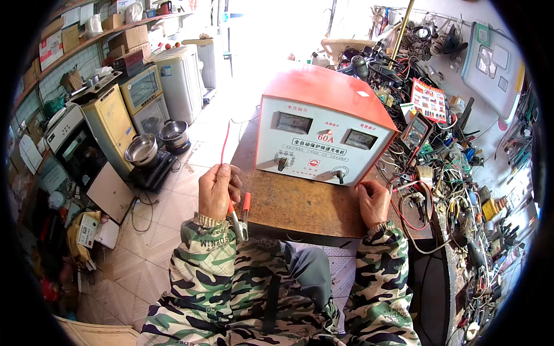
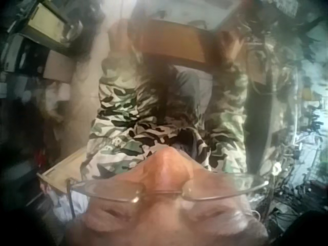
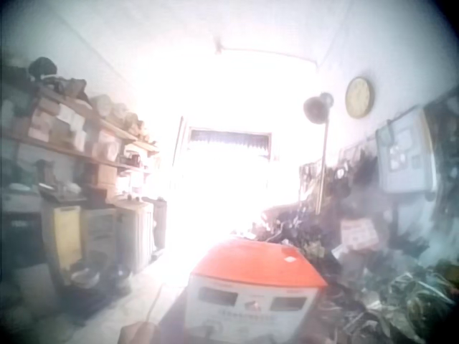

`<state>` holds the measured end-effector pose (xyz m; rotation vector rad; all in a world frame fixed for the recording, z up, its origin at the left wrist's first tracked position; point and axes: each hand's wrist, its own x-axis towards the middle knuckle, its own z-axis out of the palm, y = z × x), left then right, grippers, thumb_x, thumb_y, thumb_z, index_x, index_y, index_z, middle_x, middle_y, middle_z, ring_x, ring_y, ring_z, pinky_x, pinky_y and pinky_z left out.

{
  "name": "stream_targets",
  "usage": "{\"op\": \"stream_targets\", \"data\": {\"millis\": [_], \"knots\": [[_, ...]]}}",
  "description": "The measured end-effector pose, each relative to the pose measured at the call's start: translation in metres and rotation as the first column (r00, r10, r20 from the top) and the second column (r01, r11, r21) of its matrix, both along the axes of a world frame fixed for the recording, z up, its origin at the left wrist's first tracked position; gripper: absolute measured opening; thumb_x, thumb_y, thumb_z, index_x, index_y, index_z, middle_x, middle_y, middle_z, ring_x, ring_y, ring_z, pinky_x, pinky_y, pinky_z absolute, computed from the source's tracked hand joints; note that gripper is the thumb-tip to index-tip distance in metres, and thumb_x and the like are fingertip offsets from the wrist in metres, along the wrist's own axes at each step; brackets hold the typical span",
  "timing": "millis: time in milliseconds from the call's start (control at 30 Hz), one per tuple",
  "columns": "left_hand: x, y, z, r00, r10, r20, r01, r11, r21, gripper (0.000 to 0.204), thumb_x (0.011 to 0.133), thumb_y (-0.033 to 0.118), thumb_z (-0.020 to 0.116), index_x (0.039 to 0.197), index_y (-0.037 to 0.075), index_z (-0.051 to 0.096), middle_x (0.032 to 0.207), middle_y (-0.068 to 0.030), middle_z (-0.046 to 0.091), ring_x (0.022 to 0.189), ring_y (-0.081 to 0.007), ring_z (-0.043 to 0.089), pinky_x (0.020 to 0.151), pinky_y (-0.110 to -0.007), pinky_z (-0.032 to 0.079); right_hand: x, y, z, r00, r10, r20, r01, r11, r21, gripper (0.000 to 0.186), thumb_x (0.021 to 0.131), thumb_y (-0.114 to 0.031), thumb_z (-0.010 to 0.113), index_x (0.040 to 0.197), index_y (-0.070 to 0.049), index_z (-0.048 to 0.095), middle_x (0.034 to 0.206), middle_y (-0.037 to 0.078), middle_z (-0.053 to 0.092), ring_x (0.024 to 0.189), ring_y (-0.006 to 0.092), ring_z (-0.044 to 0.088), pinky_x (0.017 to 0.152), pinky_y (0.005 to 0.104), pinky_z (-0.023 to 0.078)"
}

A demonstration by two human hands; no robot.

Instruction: The person places a red battery charger on a wooden table, connects alligator clips to a black battery, and uses a multimeter to measure voltage at the battery terminals. The person adjusts the charger knobs and observes the meter readings.

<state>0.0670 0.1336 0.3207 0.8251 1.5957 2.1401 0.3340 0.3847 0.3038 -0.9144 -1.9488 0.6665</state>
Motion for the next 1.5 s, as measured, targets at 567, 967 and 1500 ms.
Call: {"op": "stream_targets", "data": {"millis": [567, 967, 1500], "knots": [[0.002, -0.002, 0.004, 1.0, 0.0, -0.011, 0.0, 1.0, -0.016, 0.037, 0.107, 0.03, 0.047, 0.096, -0.001, 0.061, 0.071, -0.0049, 0.059, 0.046, -0.0087, 0.051, 0.044, -0.022, 0.038, 0.003, -0.003, 0.002, 1.0, -0.001, -0.007, 0.001, 1.0, 0.018, 0.017, 0.087, -0.013, 0.068, 0.089, 0.003, 0.073, 0.076, 0.015, 0.073, 0.072, 0.0202, 0.072, 0.07, 0.0325, 0.054], [0.001, 0.005, 0.008, 0.997, 0.005, -0.076, -0.015, 0.991, -0.135, 0.022, 0.104, 0.019, 0.053, 0.103, -0.001, 0.063, 0.084, -0.006, 0.063, 0.049, -0.009, 0.052, 0.045, -0.022, 0.041, 0.0, -0.006, 0.003, 0.998, 0.042, 0.038, -0.044, 0.998, 0.048, 0.021, 0.089, -0.015, 0.066, 0.097, 0.003, 0.072, 0.083, 0.02, 0.072, 0.077, 0.028, 0.073, 0.072, 0.0361, 0.054], [-0.019, 0.044, 0.017, 0.827, -0.146, -0.543, -0.173, 0.853, -0.492, 0.025, 0.095, 0.02, 0.063, 0.092, -0.005, 0.069, 0.059, -0.0117, 0.063, 0.05, -0.0188, 0.065, 0.054, -0.035, 0.051, -0.007, -0.001, -0.001, 0.983, -0.007, 0.183, -0.043, 0.963, 0.265, 0.019, 0.092, -0.017, 0.06, 0.093, 0.001, 0.067, 0.091, 0.025, 0.067, 0.087, 0.0463, 0.064, 0.076, 0.0525, 0.05]]}}
